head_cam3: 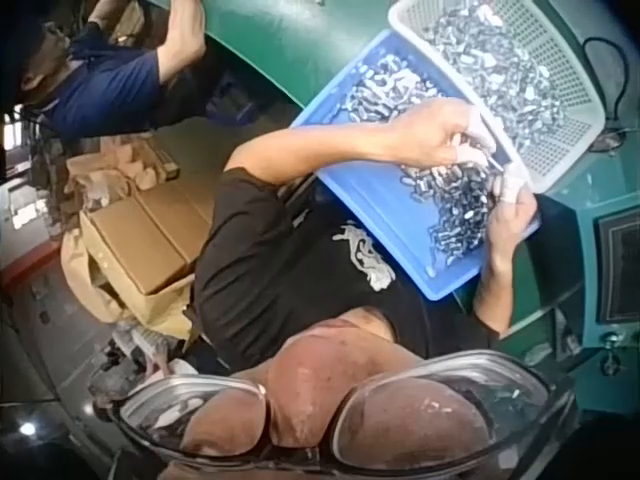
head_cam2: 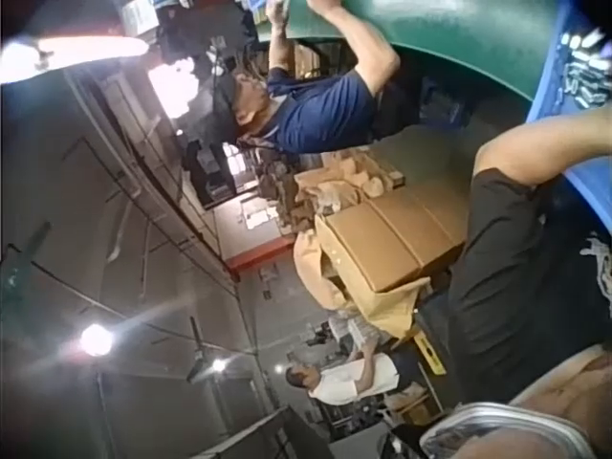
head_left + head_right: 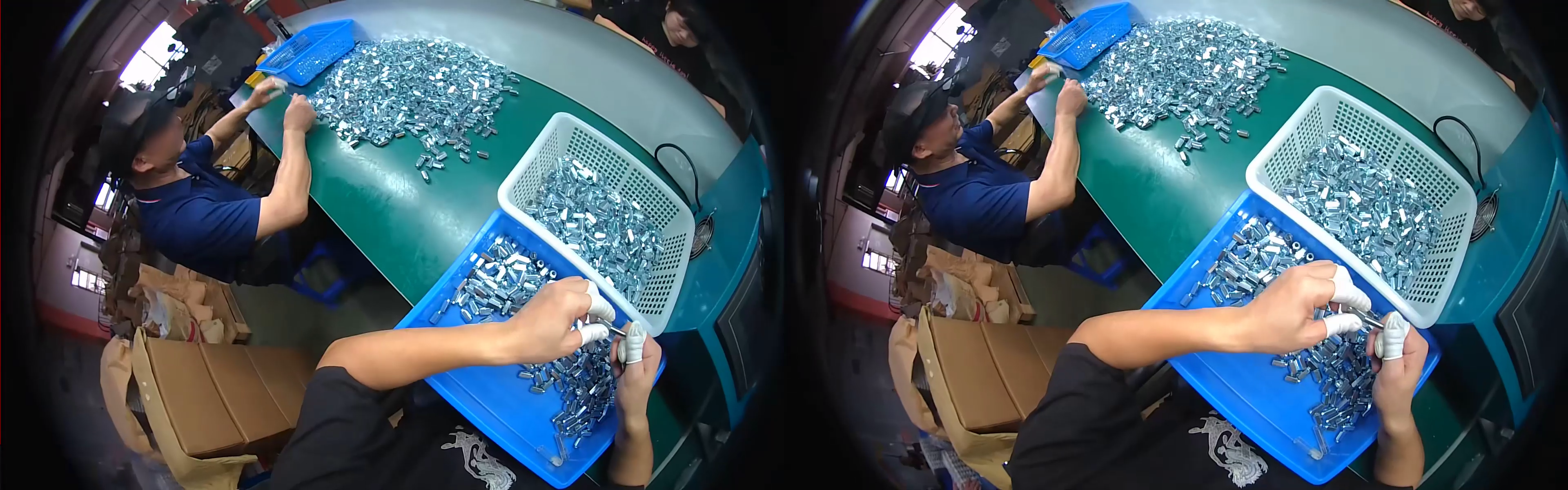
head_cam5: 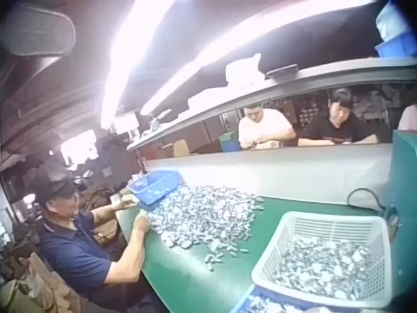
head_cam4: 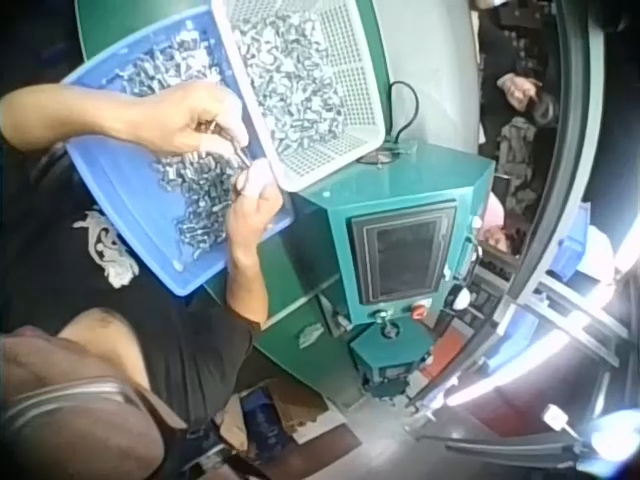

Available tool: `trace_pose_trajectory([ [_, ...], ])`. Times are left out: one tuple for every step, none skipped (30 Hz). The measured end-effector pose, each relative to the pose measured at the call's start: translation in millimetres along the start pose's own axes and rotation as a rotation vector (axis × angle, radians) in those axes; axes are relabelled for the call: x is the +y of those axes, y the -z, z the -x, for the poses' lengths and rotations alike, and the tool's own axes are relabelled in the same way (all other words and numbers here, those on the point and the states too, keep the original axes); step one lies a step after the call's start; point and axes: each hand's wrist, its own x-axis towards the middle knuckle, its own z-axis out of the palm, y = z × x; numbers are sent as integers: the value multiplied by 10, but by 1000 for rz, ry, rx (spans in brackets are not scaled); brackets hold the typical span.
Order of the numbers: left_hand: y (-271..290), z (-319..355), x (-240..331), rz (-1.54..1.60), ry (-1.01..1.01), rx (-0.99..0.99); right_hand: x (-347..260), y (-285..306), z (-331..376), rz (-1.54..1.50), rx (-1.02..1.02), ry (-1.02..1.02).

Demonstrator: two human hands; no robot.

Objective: Inspecting and sorting small metal components on a production line.

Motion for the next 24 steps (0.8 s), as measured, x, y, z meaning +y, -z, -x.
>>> trace_pose_trajectory([
  [-5, 3, -1, -2, -2, 2, -5, 5, -1, 0, -1, 3],
  [-8, 6, 9, 9, 27, -30, -8, 12, -1, -29, -9, -4],
  [-2, 3, 24, 20, 56, -61, -9, 19, -2, -59, -18, -12],
  [17, 6, 52, 60, 127, -100, -6, 24, -4, -59, -18, -11],
  [1, 0, 54, 59, 126, -101, 5, 33, -10, -64, -46, 8],
  [-31, 0, 54, 182, 246, -149, 18, 44, -16, -68, -74, 27],
  [-63, 1, 51, 305, 366, -197, 39, 62, -20, -69, -74, 28],
  [-74, 15, 59, 351, 394, -173, 58, 70, -13, -34, -89, 33],
  [-101, 26, 67, 346, 395, -169, 68, 72, -7, 0, -104, 39],
  [-132, 35, 72, 232, 200, -81, 54, 42, 8, -2, -111, 42],
  [-144, 41, 63, 118, 6, 3, 43, -6, 27, -27, -67, 27],
  [-133, 43, 80, 73, -53, 16, 40, -39, 36, -52, -26, 11],
  [-124, 58, 66, 66, -48, 22, 45, -48, 32, -54, -36, 12],
  [-107, 65, 57, 77, -34, 16, 30, -60, 5, -75, -55, -29],
  [-88, 81, 48, 86, -19, 14, 18, -72, -18, -96, -78, -70],
  [-92, 94, 76, 191, 81, -13, 34, -57, -4, -89, -53, -90],
  [-120, 76, 94, 263, 121, -17, 53, -30, 11, -106, -37, -52],
  [-91, 28, 149, 222, 57, -11, 58, -30, 37, -109, 16, -30],
  [-49, -16, 211, 181, -7, -9, 69, -26, 67, -112, 71, -9],
  [-63, -34, 248, 144, 70, 2, 75, 32, 107, -129, 80, -15],
  [-50, -34, 236, 154, 69, 9, 76, 40, 108, -117, 79, -17],
  [-20, -42, 206, 146, 158, -64, 60, 27, 98, -84, 111, 11],
  [-46, -51, 168, 163, 242, -162, 47, 29, 130, -40, 174, 25],
  [-63, -20, 147, 267, 151, -86, 26, 30, 114, 3, 93, 80],
])
